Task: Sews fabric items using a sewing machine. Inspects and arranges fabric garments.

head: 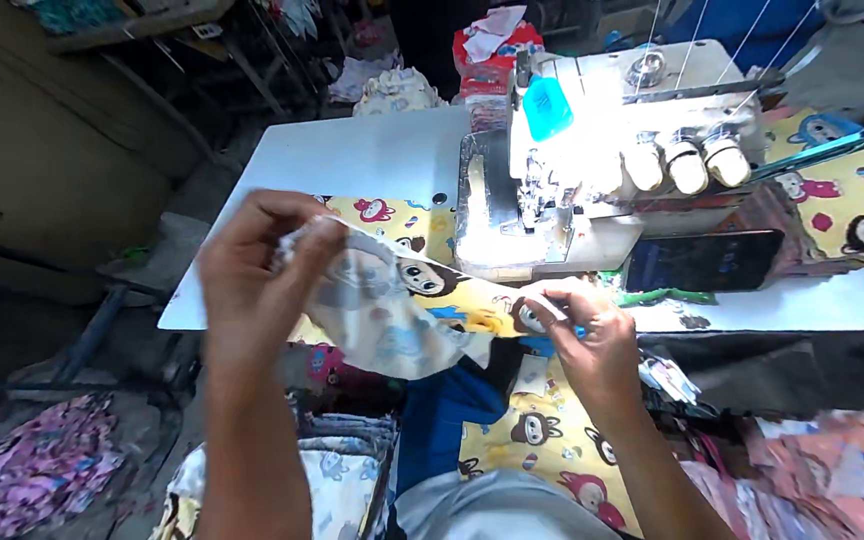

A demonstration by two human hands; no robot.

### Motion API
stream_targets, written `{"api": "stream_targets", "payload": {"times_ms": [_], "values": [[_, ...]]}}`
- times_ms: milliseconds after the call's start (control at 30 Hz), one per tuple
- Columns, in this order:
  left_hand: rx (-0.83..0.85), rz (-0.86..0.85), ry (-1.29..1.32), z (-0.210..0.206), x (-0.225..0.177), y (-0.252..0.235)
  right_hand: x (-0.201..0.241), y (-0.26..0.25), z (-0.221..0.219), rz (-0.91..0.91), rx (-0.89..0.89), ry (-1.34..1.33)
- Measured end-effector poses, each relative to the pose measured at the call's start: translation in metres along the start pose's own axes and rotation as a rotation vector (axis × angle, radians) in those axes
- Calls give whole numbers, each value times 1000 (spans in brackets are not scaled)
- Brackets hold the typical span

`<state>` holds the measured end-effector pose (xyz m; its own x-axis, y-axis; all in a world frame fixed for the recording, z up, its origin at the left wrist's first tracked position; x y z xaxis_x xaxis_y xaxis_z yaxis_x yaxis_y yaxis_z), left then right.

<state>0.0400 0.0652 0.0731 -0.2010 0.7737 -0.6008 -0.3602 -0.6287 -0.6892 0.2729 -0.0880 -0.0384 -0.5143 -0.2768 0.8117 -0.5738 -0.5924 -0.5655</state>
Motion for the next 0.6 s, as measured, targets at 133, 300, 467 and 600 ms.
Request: {"api": "stream_targets", "payload": {"times_ms": [133,300,467,600], "values": [[81,-200,-247,6,-8,-99,5,-2,-14,-177,43,-257],[291,-138,-519,-90,17,-164,-28,-17,-33,-605,-91,-452],[333,-7,-524,-152,22,-32,-50,-5,-25,-783,-84,-558],[389,-66,-397,-158,35,24,-57,5,-20,-732,54,-551]]}}
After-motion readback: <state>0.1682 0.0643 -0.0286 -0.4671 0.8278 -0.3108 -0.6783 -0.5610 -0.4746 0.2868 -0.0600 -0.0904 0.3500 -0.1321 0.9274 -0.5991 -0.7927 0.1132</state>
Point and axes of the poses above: each hand's wrist, its own y-axis away from the middle knuckle, its own z-axis out of the back of the hand, x = y × z, the point moved 3 cm from there along -y, towards the middle knuckle, and after that the axes turned 11 degrees about -x, right-handed, at the moved point
